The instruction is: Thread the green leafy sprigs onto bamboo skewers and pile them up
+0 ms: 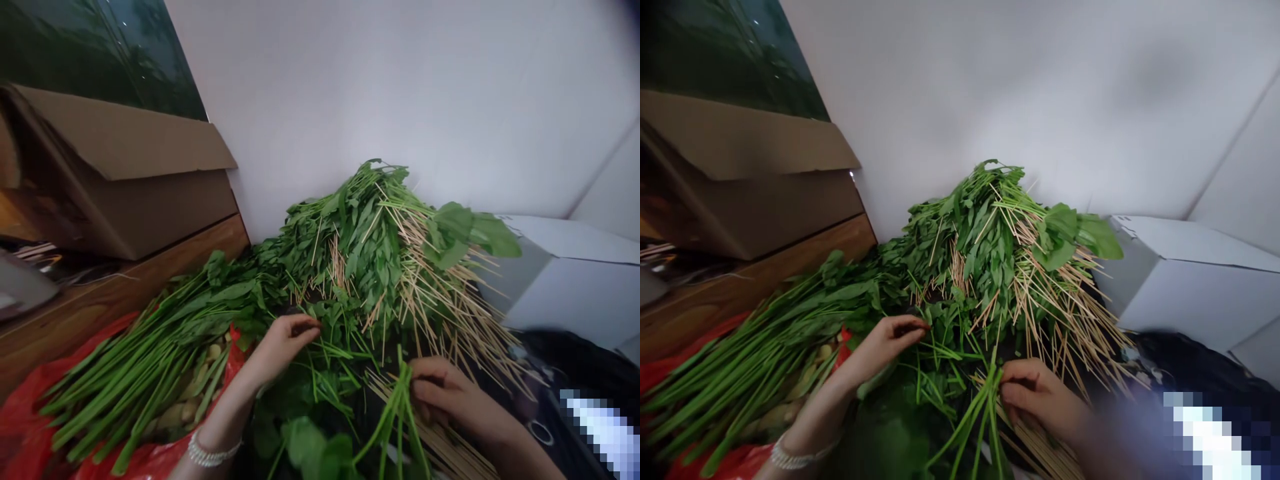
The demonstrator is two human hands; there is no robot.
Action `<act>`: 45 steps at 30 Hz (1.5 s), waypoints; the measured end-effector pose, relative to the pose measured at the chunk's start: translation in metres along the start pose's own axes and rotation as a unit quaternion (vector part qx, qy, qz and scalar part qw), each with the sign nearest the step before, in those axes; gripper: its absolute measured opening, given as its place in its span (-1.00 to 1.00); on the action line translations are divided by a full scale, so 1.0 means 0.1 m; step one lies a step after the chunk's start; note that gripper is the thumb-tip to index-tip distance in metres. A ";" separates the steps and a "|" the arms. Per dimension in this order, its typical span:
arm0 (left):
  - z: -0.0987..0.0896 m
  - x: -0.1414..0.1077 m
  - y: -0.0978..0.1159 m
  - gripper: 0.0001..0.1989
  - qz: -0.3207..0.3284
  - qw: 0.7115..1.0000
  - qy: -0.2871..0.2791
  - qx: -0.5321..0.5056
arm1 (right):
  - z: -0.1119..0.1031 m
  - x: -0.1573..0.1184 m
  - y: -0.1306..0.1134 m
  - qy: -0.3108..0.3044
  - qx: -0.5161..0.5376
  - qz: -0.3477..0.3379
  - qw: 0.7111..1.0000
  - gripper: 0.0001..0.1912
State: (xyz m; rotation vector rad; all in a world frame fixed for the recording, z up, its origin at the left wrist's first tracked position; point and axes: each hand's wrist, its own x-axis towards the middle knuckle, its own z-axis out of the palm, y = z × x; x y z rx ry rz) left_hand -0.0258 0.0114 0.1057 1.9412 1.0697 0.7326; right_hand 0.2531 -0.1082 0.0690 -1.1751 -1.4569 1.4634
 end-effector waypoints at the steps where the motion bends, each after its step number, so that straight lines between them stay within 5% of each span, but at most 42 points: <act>1: 0.05 0.03 -0.05 -0.79 0.010 0.999 -0.004 0.049 | 0.02 0.04 0.04 -0.013 0.020 0.003 1.000 -0.52; 7: 0.26 0.04 -0.26 -0.83 0.021 0.942 -0.007 0.336 | 0.24 0.15 0.08 -0.083 -0.016 0.011 0.996 -0.63; 12: 0.21 0.04 -0.28 -0.88 0.032 0.931 -0.027 0.362 | 0.26 0.14 -0.14 -0.047 -0.032 0.002 0.998 -0.67; 19: 0.02 0.07 0.06 -0.87 0.060 0.980 0.075 0.175 | 0.42 0.33 -0.25 0.086 -0.149 -0.096 0.980 -0.73; 24: 0.02 0.03 0.30 -0.85 0.028 0.992 0.118 -0.026 | 0.45 0.36 -0.46 0.103 -0.275 -0.167 0.941 -0.73; 33: 0.17 -0.05 0.31 -0.74 -0.080 0.926 0.129 -0.346 | 0.39 0.27 -0.63 0.168 -0.342 -0.213 0.900 -0.70; 39: 0.21 -0.10 0.36 -0.76 -0.107 0.893 0.098 -0.425 | 0.43 0.29 -0.62 0.167 -0.334 -0.206 0.904 -0.70; 45: 0.22 -0.12 0.38 -0.77 -0.104 0.890 0.094 -0.433 | 0.44 0.29 -0.62 0.175 -0.330 -0.207 0.904 -0.69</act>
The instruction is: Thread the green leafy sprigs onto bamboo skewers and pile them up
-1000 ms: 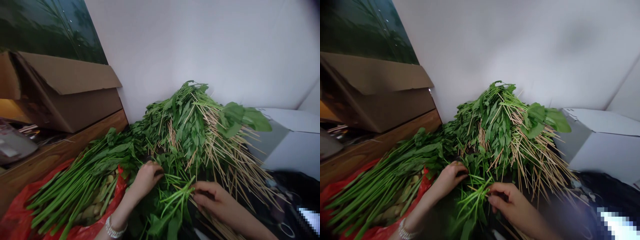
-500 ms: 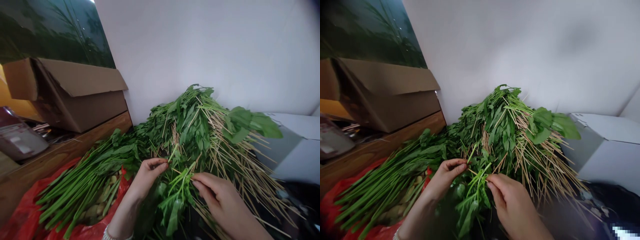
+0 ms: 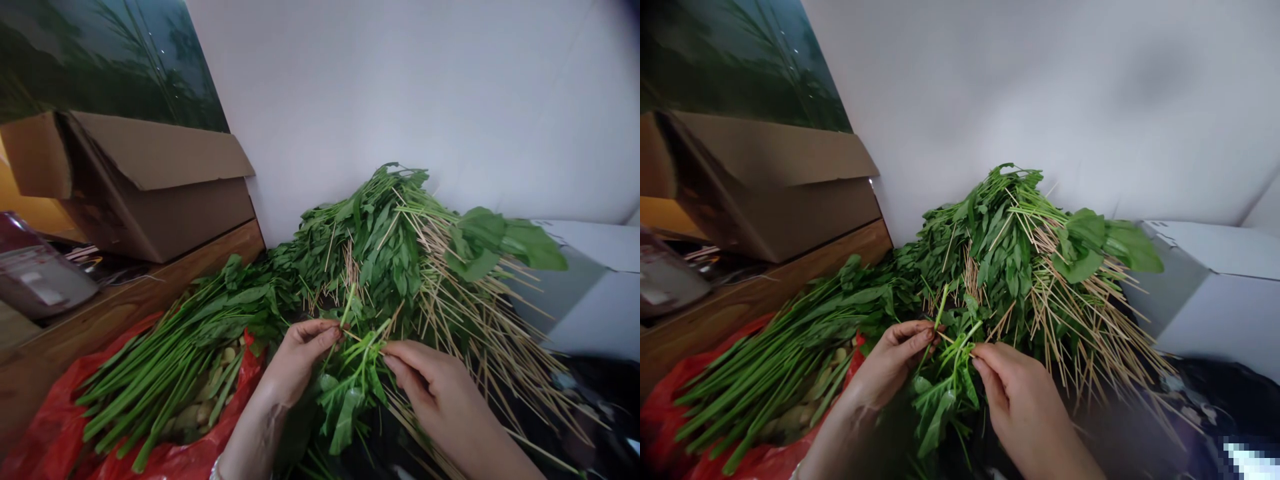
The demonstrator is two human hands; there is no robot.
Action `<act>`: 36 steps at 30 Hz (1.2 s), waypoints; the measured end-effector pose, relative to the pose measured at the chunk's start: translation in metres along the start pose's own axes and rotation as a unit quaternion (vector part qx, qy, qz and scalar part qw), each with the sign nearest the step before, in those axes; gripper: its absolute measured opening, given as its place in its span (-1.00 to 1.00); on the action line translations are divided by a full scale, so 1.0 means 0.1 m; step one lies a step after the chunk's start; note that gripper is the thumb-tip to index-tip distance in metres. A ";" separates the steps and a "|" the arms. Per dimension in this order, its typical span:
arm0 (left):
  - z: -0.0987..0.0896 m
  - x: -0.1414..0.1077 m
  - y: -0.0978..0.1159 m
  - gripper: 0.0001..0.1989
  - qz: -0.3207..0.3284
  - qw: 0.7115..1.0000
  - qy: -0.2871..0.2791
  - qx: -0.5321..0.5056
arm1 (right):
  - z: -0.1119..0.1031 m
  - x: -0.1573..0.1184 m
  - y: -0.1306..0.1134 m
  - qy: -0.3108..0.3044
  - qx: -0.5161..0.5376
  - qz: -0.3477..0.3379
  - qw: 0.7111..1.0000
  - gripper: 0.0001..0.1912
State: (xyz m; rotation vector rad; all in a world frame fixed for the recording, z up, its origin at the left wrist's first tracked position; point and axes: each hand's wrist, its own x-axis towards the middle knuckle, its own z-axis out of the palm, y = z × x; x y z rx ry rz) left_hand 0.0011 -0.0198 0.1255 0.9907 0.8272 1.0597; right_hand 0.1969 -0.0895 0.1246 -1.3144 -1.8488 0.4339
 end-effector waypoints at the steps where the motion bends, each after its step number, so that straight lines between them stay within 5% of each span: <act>1: 0.00 0.00 0.00 -0.78 0.001 1.000 0.003 -0.002 | 0.00 0.00 0.00 0.000 0.000 0.000 1.000 -0.69; 25: -0.02 -0.01 -0.04 -0.83 0.074 0.993 0.034 0.083 | 0.08 -0.06 0.01 -0.009 -0.003 0.027 1.000 -0.73; 36: -0.08 0.02 -0.05 -0.77 0.048 0.998 0.004 0.051 | 0.09 -0.01 0.00 -0.024 0.040 0.024 0.999 -0.72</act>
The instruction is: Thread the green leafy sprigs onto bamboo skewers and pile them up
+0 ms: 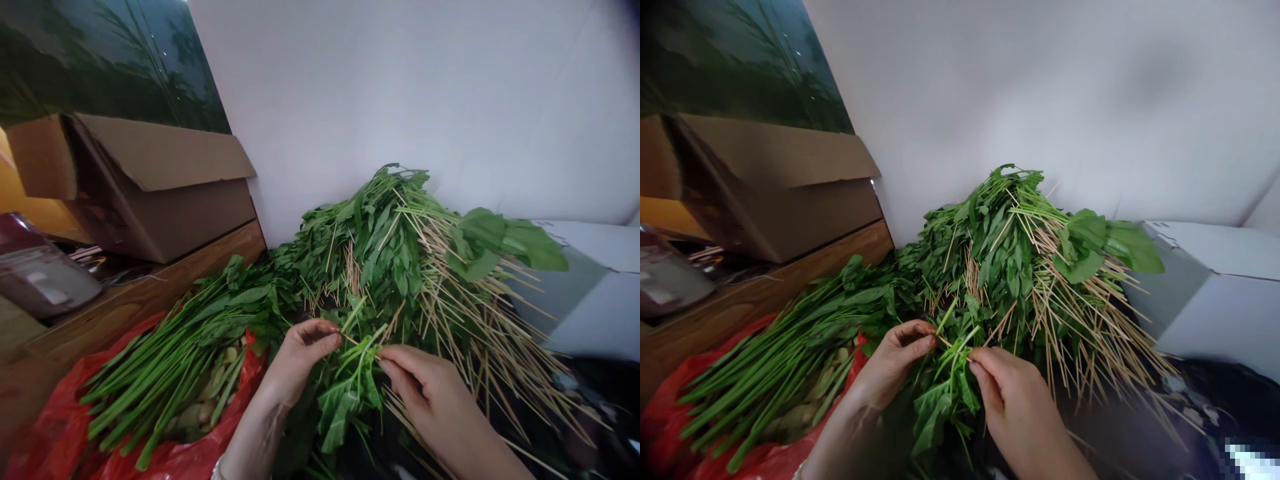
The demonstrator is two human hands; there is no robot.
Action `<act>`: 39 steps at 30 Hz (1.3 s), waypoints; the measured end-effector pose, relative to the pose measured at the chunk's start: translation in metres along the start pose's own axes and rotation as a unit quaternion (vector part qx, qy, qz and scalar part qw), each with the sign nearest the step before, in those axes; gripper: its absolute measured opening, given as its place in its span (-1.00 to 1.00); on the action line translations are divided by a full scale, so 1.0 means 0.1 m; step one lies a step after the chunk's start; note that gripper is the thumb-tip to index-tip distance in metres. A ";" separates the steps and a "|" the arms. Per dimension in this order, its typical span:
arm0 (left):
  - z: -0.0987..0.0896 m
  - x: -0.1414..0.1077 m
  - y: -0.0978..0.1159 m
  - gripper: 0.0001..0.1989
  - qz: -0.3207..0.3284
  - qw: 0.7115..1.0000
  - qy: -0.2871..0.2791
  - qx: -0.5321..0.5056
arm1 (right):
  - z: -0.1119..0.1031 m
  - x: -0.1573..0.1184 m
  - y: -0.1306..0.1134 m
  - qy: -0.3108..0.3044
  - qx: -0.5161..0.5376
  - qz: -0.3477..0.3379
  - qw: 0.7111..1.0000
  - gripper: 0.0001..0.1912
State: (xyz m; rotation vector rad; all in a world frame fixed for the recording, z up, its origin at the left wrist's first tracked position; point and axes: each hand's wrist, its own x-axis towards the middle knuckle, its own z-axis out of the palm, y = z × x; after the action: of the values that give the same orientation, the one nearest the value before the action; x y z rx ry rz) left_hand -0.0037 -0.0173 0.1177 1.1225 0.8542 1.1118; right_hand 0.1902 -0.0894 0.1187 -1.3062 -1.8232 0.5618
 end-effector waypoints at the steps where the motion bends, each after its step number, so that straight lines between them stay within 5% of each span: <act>1: -0.01 0.00 0.00 -0.78 -0.002 1.000 -0.001 0.002 | 0.00 0.00 0.00 0.000 0.002 -0.001 1.000 -0.72; 16: 0.00 -0.05 -0.03 -0.80 -0.040 0.998 -0.030 0.040 | 0.08 -0.01 -0.02 -0.010 -0.008 0.001 1.000 -0.74; 20: 0.04 -0.06 -0.04 -0.80 0.007 0.997 -0.038 0.060 | 0.10 0.00 -0.06 -0.002 -0.017 -0.002 1.000 -0.75; 24: 0.06 -0.11 -0.01 -0.68 0.025 0.987 -0.110 0.115 | 0.09 0.02 -0.08 -0.007 0.002 0.004 1.000 -0.75; 29: -0.05 -0.17 0.12 -0.51 -0.008 0.962 -0.226 0.151 | -0.29 0.01 -0.05 -0.039 0.002 0.022 0.999 -0.76; 31: -0.14 -0.13 0.16 -0.50 -0.007 0.972 -0.191 0.140 | -0.53 -0.04 -0.02 -0.099 -0.003 0.036 0.994 -0.76; 35: -0.31 0.03 0.09 -0.67 0.029 0.973 -0.089 0.210 | -0.85 -0.13 0.03 -0.124 0.037 0.059 0.990 -0.71; 39: -0.31 0.16 -0.17 -0.83 0.110 0.902 -0.111 0.402 | -0.86 -0.13 0.00 -0.125 0.039 0.048 0.990 -0.70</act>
State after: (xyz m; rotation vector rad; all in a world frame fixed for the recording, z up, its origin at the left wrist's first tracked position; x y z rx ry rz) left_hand -0.0247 0.0051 0.0940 2.0320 1.0529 0.7815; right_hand 0.2621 -0.1098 0.1638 -1.3241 -1.9242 0.8734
